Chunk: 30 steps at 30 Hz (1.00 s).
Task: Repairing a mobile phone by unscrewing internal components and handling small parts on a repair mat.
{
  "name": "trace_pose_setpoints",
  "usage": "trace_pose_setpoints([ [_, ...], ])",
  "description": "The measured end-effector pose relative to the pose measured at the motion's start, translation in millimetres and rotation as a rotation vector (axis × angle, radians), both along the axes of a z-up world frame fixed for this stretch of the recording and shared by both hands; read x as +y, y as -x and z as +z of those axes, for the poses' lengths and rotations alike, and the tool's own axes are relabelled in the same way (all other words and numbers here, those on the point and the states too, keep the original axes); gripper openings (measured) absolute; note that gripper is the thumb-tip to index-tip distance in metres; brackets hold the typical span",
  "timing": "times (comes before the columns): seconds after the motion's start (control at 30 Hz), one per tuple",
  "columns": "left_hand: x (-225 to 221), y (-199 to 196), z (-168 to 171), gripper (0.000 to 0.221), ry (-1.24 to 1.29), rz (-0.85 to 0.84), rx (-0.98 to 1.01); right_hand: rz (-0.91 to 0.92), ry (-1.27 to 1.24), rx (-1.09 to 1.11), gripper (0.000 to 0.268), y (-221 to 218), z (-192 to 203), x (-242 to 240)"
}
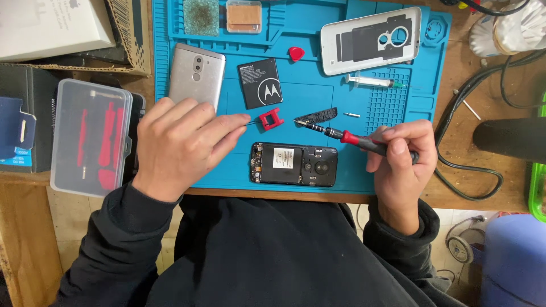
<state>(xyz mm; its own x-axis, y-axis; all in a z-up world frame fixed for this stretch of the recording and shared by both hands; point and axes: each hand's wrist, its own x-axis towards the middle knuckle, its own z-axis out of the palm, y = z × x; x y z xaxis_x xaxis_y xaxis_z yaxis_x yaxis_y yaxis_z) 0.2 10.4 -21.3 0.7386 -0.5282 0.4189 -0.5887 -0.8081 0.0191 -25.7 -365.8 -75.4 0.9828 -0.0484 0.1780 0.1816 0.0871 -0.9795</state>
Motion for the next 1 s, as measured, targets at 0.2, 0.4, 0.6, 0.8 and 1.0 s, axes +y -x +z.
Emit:
trace_pose_setpoints([
  [0.2, -1.0, -2.5, 0.3, 0.007, -0.021, 0.001, 0.032, -0.033, -0.014, 0.004, 0.032, 1.5, -5.8, -2.7],
  [0.4, 3.2, 0.3, 2.7, 0.011, -0.002, 0.027, 0.028, -0.026, -0.003, -0.032, 0.033, -0.6, 2.9, 2.4],
  [0.6, 5.2, 16.3, 5.8, 0.012, -0.151, 0.081, 0.053, -0.220, -0.106, -0.072, 0.024, -2.8, -1.3, -2.4],
  [0.8, -2.2, 26.5, 3.0, 0.018, -0.162, 0.163, 0.072, -0.382, -0.019, -0.133, 0.029, 4.3, 6.0, -28.2],
  [1.0, -24.1, 43.1, -12.5, 0.084, -0.125, 0.023, 0.217, -0.487, 0.340, -0.311, 0.020, 14.7, 33.6, -54.0],
])
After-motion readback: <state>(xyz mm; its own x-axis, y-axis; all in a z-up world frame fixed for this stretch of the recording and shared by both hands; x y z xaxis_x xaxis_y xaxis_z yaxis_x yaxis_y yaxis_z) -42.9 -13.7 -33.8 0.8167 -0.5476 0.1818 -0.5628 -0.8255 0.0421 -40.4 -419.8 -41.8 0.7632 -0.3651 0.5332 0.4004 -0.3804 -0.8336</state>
